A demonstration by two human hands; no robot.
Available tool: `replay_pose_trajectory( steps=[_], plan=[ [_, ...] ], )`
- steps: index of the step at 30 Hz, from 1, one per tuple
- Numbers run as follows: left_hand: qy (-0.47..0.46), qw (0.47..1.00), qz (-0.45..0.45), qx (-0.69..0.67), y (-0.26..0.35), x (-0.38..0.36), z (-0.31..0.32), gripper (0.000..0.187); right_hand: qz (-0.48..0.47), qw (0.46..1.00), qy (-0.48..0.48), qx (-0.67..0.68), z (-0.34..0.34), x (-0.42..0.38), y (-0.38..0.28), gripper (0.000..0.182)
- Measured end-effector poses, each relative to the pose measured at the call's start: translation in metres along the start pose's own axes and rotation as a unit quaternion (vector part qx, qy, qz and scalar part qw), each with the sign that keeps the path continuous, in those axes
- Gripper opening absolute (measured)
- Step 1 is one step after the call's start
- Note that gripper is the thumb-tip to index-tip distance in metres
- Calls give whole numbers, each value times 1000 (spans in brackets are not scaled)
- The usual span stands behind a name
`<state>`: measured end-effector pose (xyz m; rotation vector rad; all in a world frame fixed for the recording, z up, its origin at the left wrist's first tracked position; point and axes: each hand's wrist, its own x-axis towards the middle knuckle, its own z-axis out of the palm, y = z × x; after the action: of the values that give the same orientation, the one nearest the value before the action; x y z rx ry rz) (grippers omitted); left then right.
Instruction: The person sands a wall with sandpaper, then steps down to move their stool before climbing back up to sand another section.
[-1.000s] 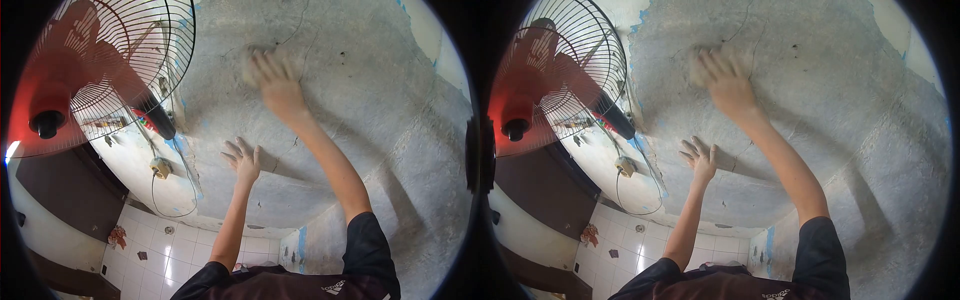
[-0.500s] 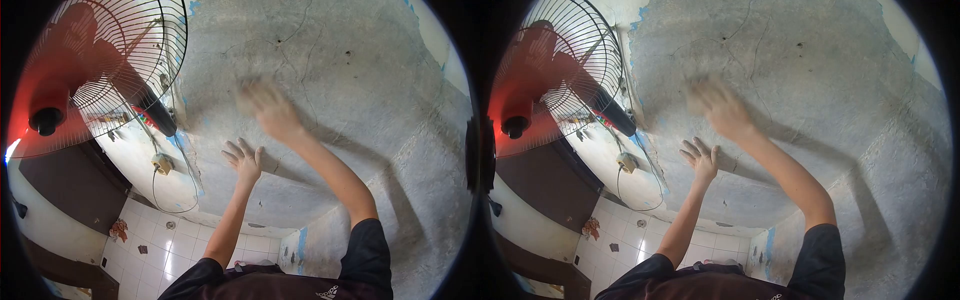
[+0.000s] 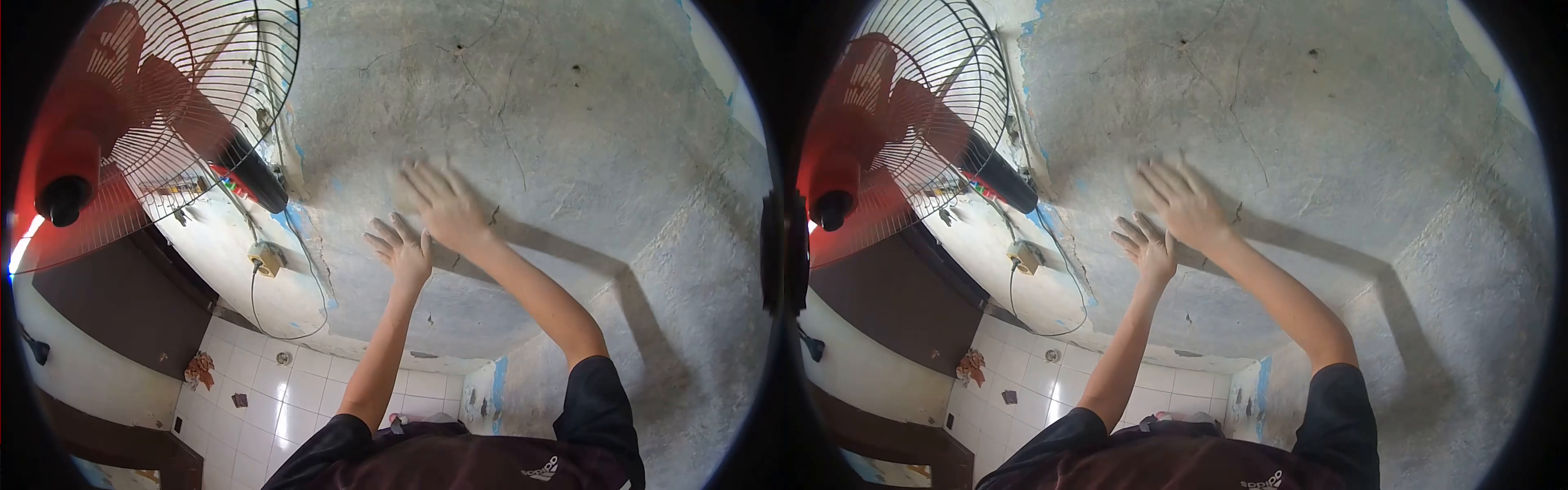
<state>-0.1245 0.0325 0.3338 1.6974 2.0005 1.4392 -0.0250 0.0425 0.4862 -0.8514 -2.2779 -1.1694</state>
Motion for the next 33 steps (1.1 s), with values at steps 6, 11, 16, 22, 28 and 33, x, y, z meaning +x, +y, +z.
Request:
replay_pose_trajectory(
  steps=[6, 11, 16, 22, 28, 33],
  plan=[
    [7, 1000, 3, 15, 0, 1, 2, 94, 53, 997, -37, 43, -27, -17, 27, 68],
    [28, 1000, 0, -9, 5, -1, -1, 92, 249, 966, 33, 61, -30, -47, 25, 74],
    [-34, 998, -32, 34, 7, 0, -8, 98, 305, 946, -21, 110, 0, -117, -18, 73],
    [-12, 999, -14, 31, 5, 0, -4, 96, 435, 891, 96, 86, -39, -94, 58, 54],
    [5, 999, -7, 32, 4, 0, -4, 96, 502, 841, 95, 179, 20, -141, -31, 55],
    [-32, 999, -20, 38, 5, 1, -12, 98, 513, 838, 94, 163, 1, -144, 20, 57]
  ],
)
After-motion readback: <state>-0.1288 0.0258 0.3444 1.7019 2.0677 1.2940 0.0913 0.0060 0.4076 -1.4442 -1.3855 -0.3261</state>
